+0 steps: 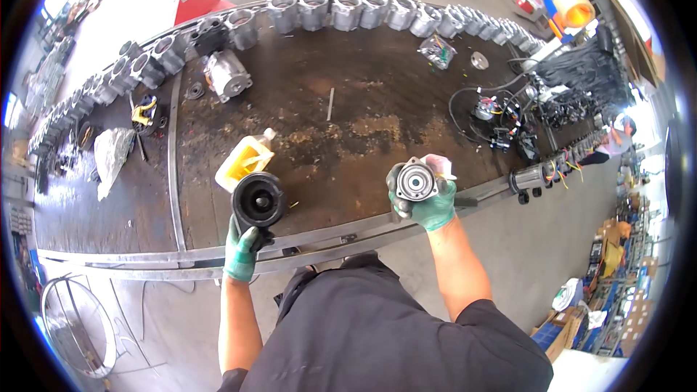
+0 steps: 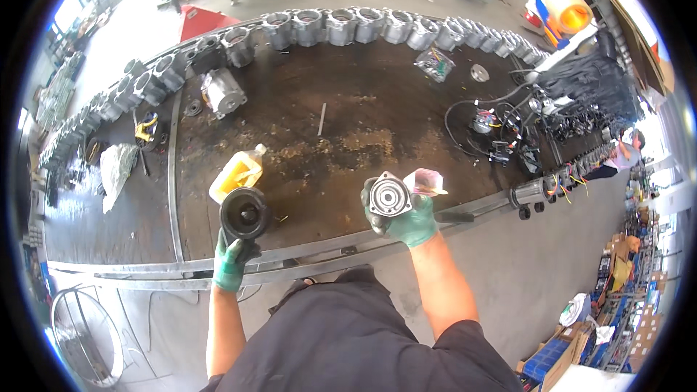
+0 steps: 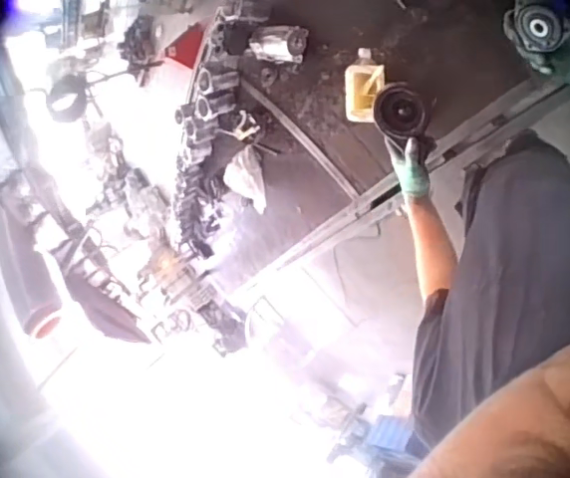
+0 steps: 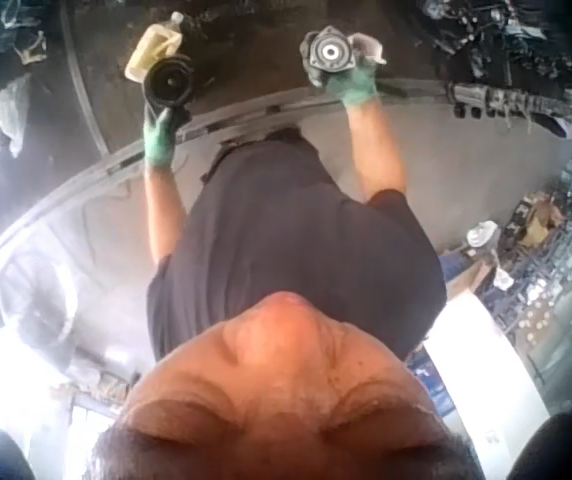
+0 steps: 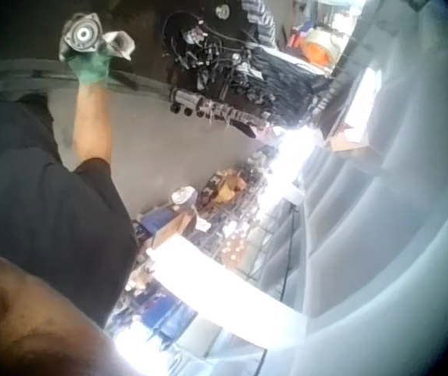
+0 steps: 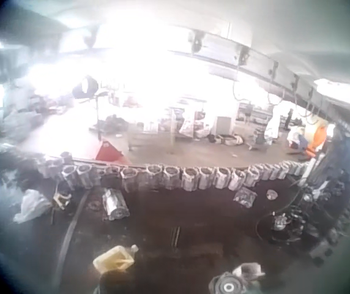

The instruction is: The person applies lubricant to a bearing and then fits several small electrical and mechanical components into the internal housing of a pump or motor assembly.

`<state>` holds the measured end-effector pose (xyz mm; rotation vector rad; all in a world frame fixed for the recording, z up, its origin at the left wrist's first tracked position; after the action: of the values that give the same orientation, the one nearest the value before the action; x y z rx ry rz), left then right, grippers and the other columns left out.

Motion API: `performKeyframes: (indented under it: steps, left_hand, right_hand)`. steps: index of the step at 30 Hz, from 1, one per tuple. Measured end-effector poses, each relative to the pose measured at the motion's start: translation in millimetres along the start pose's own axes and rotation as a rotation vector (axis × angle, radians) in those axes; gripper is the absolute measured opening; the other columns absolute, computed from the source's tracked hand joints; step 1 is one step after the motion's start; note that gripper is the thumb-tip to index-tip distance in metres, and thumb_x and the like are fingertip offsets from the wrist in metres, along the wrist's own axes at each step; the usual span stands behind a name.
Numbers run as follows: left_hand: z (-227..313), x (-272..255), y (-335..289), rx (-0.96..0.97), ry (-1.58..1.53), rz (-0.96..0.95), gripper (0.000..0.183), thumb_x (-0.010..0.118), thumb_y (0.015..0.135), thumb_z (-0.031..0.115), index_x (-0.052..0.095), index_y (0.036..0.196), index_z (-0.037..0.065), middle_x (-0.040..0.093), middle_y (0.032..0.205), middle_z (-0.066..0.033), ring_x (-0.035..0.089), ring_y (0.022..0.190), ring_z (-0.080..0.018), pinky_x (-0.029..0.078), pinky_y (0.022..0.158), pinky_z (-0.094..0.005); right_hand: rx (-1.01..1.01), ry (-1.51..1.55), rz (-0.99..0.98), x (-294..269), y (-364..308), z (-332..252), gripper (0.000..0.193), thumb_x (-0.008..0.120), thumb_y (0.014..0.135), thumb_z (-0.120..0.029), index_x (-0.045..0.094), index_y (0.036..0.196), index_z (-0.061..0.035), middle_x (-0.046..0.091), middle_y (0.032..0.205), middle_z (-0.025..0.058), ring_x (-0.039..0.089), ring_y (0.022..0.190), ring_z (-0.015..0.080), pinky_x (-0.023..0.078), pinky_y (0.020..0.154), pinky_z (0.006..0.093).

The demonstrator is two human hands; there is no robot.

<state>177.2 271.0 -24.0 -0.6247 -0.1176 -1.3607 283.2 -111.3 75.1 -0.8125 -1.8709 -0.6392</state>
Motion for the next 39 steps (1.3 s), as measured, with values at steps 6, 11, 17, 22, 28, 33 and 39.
performKeyframes:
  steps: [6,11,17,22,28,33,39]
  left_hand:
    - [5,6,1,-0.009,-0.001,0.016,0.073,0.080,0.092,0.023,0.044,0.153,0.004,0.067,0.122,-0.0092,0.072,0.094,-0.0189,0.061,0.085,-0.0348]
    - [8,6,1,0.016,0.016,-0.065,0.073,0.079,0.094,0.029,0.042,0.152,0.006,0.069,0.115,-0.0101,0.073,0.092,-0.0188,0.061,0.081,-0.0329]
    - [5,2,2,-0.004,-0.065,-0.097,0.085,0.083,0.093,0.026,0.035,0.160,0.006,0.069,0.122,-0.0087,0.072,0.091,-0.0161,0.060,0.077,-0.0294]
    - [1,-2,4,-0.005,-0.061,-0.114,0.086,0.083,0.093,0.026,0.034,0.162,0.008,0.068,0.122,-0.0073,0.070,0.091,-0.0140,0.059,0.075,-0.0278]
    - [2,0,5,0.021,-0.026,-0.119,0.082,0.081,0.093,0.032,0.037,0.156,0.005,0.068,0.118,-0.0091,0.072,0.092,-0.0180,0.059,0.079,-0.0305]
    - [-6,-6,8,0.018,-0.079,-0.125,0.088,0.084,0.092,0.024,0.034,0.162,0.008,0.065,0.127,-0.0070,0.070,0.094,-0.0141,0.059,0.076,-0.0285]
    - [4,0,4,0.017,-0.090,-0.161,0.084,0.082,0.093,0.027,0.035,0.160,0.008,0.067,0.124,-0.0095,0.072,0.093,-0.0182,0.061,0.077,-0.0313]
  right_hand:
    - [0.076,-0.771,0.223,51,65,62,0.066,0.083,0.082,-0.008,0.059,0.143,0.0008,0.067,0.116,0.0093,0.069,0.097,0.0198,0.059,0.082,0.0343]
    - [-0.125,-1.911,-0.025,93,134,121,0.066,0.087,0.072,-0.012,0.065,0.133,-0.0013,0.062,0.119,0.0143,0.070,0.101,0.0287,0.059,0.089,0.0367]
    - [-0.008,-2.214,-0.189,83,163,157,0.067,0.089,0.069,-0.020,0.069,0.131,-0.0019,0.063,0.123,0.0174,0.069,0.108,0.0347,0.060,0.092,0.0412]
    - [0.067,-2.243,-0.170,82,165,164,0.068,0.089,0.069,-0.022,0.069,0.131,-0.0020,0.063,0.124,0.0162,0.069,0.109,0.0341,0.059,0.093,0.0415]
    - [0.076,-2.310,-0.172,78,164,164,0.069,0.090,0.070,-0.024,0.069,0.132,-0.0027,0.063,0.124,0.0161,0.069,0.110,0.0344,0.059,0.094,0.0422]
    - [0.011,-2.254,-0.281,80,158,159,0.063,0.089,0.076,-0.019,0.067,0.133,-0.0040,0.062,0.137,0.0151,0.068,0.117,0.0342,0.058,0.098,0.0420]
    - [0.008,-2.145,-0.079,75,127,147,0.053,0.085,0.082,-0.014,0.068,0.131,-0.0051,0.064,0.136,0.0150,0.070,0.112,0.0329,0.060,0.093,0.0389]
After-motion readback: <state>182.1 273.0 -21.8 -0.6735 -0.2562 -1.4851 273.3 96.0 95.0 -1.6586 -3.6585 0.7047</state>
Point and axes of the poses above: each hand's wrist, its own y-axis towards the middle knuckle, its own x-axis out of the palm, z = x × y, the point moved 4 cm from there along y, towards the middle knuckle
